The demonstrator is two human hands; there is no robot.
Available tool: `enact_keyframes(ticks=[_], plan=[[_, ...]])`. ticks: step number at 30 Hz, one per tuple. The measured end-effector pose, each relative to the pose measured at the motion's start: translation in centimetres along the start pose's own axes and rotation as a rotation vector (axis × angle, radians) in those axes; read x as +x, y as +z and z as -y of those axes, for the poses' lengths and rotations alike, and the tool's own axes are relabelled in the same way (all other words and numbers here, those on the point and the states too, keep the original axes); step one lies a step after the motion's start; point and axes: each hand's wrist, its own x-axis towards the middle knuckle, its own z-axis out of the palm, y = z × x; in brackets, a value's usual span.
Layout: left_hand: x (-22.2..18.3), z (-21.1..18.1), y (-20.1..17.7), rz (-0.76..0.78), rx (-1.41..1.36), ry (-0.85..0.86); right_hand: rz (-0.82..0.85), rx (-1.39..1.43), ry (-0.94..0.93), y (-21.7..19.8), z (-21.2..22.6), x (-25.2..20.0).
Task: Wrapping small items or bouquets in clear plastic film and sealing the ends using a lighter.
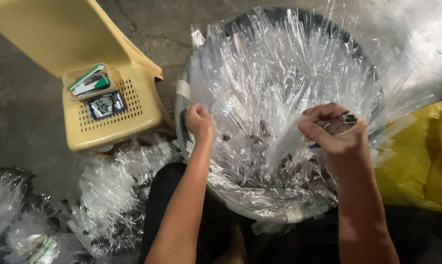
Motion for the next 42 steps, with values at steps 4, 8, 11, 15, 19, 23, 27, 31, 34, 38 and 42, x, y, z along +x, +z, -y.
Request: enact_keyframes(ticks=[4, 8, 11, 15, 19, 23, 27, 31, 34, 38, 42], plan=[[0.7, 2.4, -0.2, -0.189, 0.14, 0.373, -0.09, 0.108, -0.107, 1.9, 0.2, -0.1], [-3.7, -3.7, -4.0, -0.035, -0.103, 0.733, -0.054, 0.15, -0.109, 2.6, -0.6, -0.4], [-6.9, -7.7, -6.2, 0.075, -0.248, 0.742, -0.005, 0.179, -0.118, 3.7, -0.3, -0.2], [-11.2, -12.0, -9.1, 0.22, -0.327, 0.811, 0.062, 0.271, 0.1, 5.1, 2.9, -0.2], [-14.3, -14.2, -12.0, 0.298, -0.298, 0.913, 0.106, 0.24, 0.129, 5.5, 6.9, 0.2], [-15.4, -14.6, -14.0, 0.326, -0.237, 1.133, 0.113, 0.297, 0.133, 5.9, 6.9, 0.2], [-15.6, -15.1, -17.2, 0.869, -0.454, 0.857, 0.105, 0.298, 0.174, 5.7, 6.8, 0.1], [-16.9, -11.9, -13.6, 0.977, -0.501, 0.723, 0.088, 0.281, 0.156, 6.1, 6.1, 0.0], [-17.4, -11.5, -13.6, 0.979, -0.39, 0.668, -0.007, 0.28, 0.118, 5.7, 4.8, 0.1], [-17.8, -12.6, -14.5, 1.035, -0.474, 0.624, -0.041, 0.314, 0.101, 6.3, 4.8, -0.3], [-18.1, -10.8, -13.3, 1.157, -0.49, 0.472, -0.072, 0.347, 0.1, 7.0, 4.9, -0.3]])
